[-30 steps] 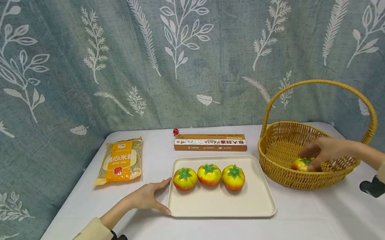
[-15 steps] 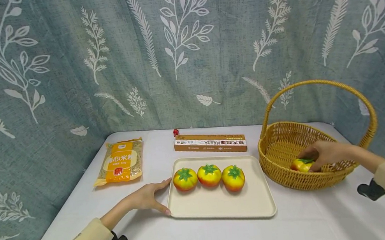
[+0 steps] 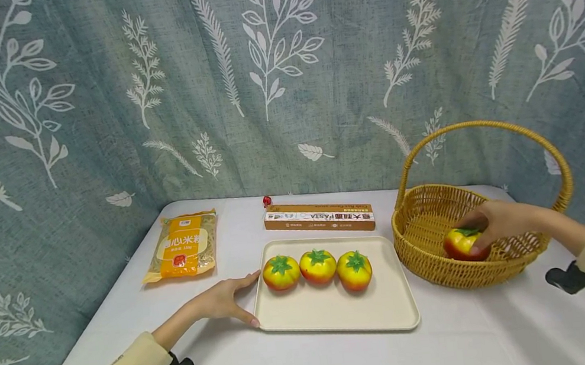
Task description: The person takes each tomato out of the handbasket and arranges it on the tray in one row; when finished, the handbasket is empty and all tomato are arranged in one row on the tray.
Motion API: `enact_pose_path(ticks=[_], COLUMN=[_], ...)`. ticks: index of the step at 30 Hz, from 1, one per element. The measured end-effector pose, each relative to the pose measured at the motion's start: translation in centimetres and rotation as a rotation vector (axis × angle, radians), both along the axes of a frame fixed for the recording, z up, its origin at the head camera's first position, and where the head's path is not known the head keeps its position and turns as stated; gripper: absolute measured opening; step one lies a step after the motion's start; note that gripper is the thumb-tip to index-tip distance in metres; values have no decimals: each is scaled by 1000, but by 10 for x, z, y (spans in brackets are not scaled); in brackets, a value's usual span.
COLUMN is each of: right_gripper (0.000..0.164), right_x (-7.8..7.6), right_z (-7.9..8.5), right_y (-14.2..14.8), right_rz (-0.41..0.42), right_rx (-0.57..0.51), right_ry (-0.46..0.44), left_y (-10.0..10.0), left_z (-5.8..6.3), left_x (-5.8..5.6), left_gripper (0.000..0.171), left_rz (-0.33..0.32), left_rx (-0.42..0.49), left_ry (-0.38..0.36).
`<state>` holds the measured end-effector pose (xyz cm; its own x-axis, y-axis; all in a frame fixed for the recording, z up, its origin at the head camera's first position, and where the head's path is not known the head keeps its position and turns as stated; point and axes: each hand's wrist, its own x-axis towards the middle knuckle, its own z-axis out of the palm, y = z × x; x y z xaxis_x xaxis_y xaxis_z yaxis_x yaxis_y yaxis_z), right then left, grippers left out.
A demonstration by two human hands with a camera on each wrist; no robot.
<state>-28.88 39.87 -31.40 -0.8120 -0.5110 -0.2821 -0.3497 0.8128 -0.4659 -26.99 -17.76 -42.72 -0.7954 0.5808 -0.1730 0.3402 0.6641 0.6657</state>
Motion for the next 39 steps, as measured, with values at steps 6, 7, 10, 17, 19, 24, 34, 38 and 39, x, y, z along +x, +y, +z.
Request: enact_pose_path(ticks=[6,7,10,17,19,24,34,38,39], right_gripper=[70,70,69,66,67,70,77,72,71], right_x=[6,8,12,24,28,39,59,64,65], right_z=[9,11,16,27,29,33,20,18,17], right_y=[-4,-5,-8,-19,-23,-37,-64,-74,-76], right_rz=[-12,-12,-23,-82,-102,-141,-199,-203,-203], right_rx=[36,52,97,158,157,106,38,-15,-31], right_ry=[95,126,213,337,350,378,524,547,551], left_y=[0,0,-1,-1,-1,-1,0,-1,-1], left_z=[0,0,0,-1,-2,-1,-1,-1,-1], left_x=[0,0,0,-1,-1,-1,-1,-1,-1], left_gripper=[106,106,106,106,106,106,106,107,107], left_rz=[-10,-11,-11,-5,-8,-8,-2,1,1], left_rx=[6,6,6,8,8,9,3,1,2], left_ry=[4,4,8,13,12,14,8,4,2])
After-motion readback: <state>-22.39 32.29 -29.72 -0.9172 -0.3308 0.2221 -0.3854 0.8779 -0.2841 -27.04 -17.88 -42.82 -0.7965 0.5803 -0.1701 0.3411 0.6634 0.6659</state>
